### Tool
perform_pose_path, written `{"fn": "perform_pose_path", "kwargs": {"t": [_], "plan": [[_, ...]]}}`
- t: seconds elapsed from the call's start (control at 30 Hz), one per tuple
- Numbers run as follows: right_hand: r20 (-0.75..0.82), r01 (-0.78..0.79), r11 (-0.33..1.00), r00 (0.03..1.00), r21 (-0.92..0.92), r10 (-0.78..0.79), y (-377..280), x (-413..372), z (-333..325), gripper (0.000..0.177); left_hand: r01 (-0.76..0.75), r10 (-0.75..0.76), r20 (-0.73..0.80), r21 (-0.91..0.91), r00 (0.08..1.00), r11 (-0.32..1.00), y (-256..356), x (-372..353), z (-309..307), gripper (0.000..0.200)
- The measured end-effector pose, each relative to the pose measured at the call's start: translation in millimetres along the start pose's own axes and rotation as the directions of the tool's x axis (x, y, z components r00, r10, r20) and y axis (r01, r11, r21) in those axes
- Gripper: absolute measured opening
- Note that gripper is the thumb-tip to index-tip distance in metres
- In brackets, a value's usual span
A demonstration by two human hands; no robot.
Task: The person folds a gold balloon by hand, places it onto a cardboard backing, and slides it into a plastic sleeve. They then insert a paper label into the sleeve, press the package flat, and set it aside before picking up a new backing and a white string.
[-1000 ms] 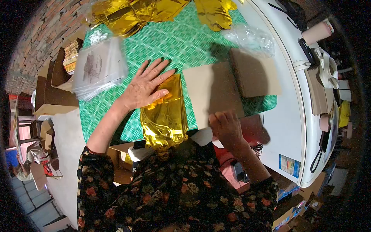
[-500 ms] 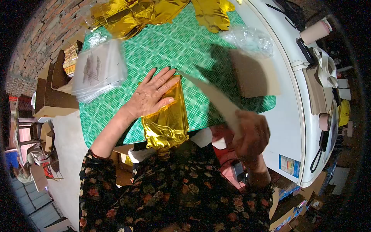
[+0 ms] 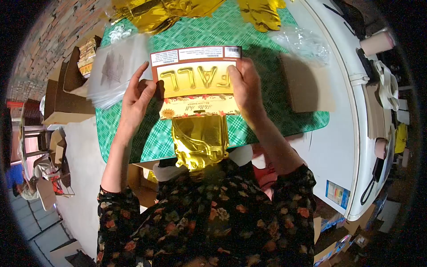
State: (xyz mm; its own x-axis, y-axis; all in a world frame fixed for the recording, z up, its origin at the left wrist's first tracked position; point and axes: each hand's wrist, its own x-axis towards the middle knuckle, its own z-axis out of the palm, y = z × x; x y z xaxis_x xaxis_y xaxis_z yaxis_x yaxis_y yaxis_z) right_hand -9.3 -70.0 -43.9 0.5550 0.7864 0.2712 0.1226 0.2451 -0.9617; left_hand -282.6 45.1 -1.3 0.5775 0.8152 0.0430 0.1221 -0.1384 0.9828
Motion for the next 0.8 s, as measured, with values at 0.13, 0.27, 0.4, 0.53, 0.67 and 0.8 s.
{"fn": "perform_pose_path", "kwargs": {"t": [0.13, 0.27, 0.4, 0.53, 0.67, 0.8], "plan": [[0.067, 0.14, 0.989, 0.988, -0.044, -0.137, 27, 0, 5, 0.025, -0.072, 0.101, -0.077, 0.31, 0.992, 0.948, 2, -17, 3, 0.066], [0.082, 0.239, 0.938, 0.971, -0.25, -0.226, 45, 0, -1, 0.032, -0.349, 0.478, 0.007, 0.691, 0.879, 0.633, 7, -21, 17, 0.065], [0.085, 0.254, 0.929, 0.967, -0.27, -0.24, 41, -6, 3, 0.038, -0.498, 0.486, 0.213, 0.636, 0.847, 0.59, 3, -14, 37, 0.057], [0.096, 0.273, 0.878, 0.962, -0.392, -0.256, 38, -12, 3, 0.05, -0.565, 0.417, 0.386, 0.633, 0.823, 0.529, -16, -10, 49, 0.053], [0.087, 0.221, 0.906, 0.975, -0.361, -0.203, 33, -14, 2, 0.053, -0.558, 0.371, 0.418, 0.656, 0.829, 0.509, -21, -11, 52, 0.05], [0.165, 0.273, 0.781, 0.962, -0.561, -0.217, 7, -26, -9, 0.053, -0.549, 0.348, 0.425, 0.646, 0.836, 0.531, -24, -9, 50, 0.049]]}}
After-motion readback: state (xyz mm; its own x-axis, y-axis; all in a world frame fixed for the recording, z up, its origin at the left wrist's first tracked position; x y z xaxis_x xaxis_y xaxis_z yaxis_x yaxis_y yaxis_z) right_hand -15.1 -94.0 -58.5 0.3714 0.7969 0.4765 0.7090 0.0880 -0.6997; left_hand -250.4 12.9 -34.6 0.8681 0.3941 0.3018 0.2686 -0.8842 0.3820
